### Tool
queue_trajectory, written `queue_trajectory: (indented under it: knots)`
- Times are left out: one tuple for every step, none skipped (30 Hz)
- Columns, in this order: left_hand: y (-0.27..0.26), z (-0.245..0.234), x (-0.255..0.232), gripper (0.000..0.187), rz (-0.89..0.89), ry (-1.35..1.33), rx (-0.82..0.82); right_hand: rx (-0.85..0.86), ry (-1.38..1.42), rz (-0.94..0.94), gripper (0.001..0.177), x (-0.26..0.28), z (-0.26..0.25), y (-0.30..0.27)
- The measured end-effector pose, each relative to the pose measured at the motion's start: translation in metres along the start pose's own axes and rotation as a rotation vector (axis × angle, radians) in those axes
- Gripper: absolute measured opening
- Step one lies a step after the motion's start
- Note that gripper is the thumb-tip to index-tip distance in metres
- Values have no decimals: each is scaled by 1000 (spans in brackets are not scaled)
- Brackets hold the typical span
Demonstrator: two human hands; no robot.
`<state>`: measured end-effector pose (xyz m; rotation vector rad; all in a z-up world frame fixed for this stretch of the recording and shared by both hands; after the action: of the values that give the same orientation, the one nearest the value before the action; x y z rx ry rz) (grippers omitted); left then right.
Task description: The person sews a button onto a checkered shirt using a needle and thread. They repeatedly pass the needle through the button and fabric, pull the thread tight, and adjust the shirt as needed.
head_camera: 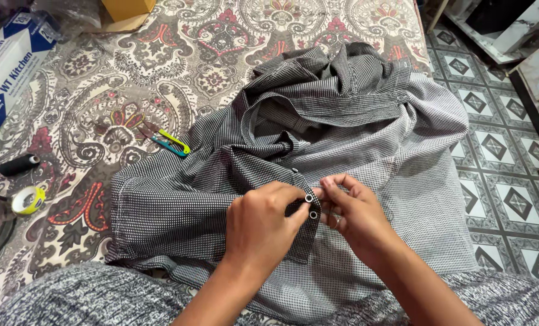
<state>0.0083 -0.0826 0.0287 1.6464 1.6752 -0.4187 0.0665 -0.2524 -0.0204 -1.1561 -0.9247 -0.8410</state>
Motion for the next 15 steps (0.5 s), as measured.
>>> queue_trajectory:
  knots:
    - [0, -1, -1, 17, 11, -7, -18, -2, 17, 15, 19, -1, 1, 0]
    - [0, -1, -1, 17, 23, -15, -35, -5, 33, 30, 19, -1, 1, 0]
    - [0, -1, -2, 17, 32, -17, -45, -9, 33, 38, 18, -2, 2, -1]
    - [0, -1, -2, 17, 41, -19, -56, -12, 32, 46, 17, -2, 2, -2]
    - [0, -2, -2, 16, 52, -20, -67, -15, 33, 52, 16, -1, 3, -3]
    - [1, -2, -1, 17, 43, -21, -58, -24, 13, 50, 15, 1, 3, -3]
    - [1, -2, -1, 18, 33, -22, -49, -34, -7, 49, 14, 3, 4, -3]
    - [2, -1, 0, 18, 24, -24, -40, -43, -26, 48, 13, 4, 4, -4]
    - [3, -1, 0, 19, 23, -25, -35, -44, -48, 35, 14, 6, 3, -5]
    - [4, -1, 0, 19, 21, -27, -29, -45, -69, 21, 14, 7, 3, -6]
    - [5, -2, 0, 20, 21, -29, -24, -46, -90, 6, 15, 8, 3, -7]
    - [6, -2, -1, 19, 15, -41, -14, -35, -81, -8, 17, 8, 3, -7]
    - [7, -2, -2, 19, 9, -53, -3, -24, -71, -22, 19, 8, 2, -7]
    - [7, -3, -2, 19, 3, -65, 7, -13, -62, -36, 20, 8, 1, -7]
    - [8, -3, -3, 19, -30, -85, 39, -15, -66, -42, 21, 7, -1, -7]
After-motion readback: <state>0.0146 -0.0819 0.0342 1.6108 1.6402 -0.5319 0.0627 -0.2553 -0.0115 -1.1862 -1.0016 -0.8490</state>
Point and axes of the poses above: each hand's wrist, its own y-axis towards the middle knuckle, its own z-axis out of the palm, x = y × z, the point moved 3 cm from there along y, towards the middle knuckle, and after that the axes turned 4 degrees about -z, right-handed, at the moved point
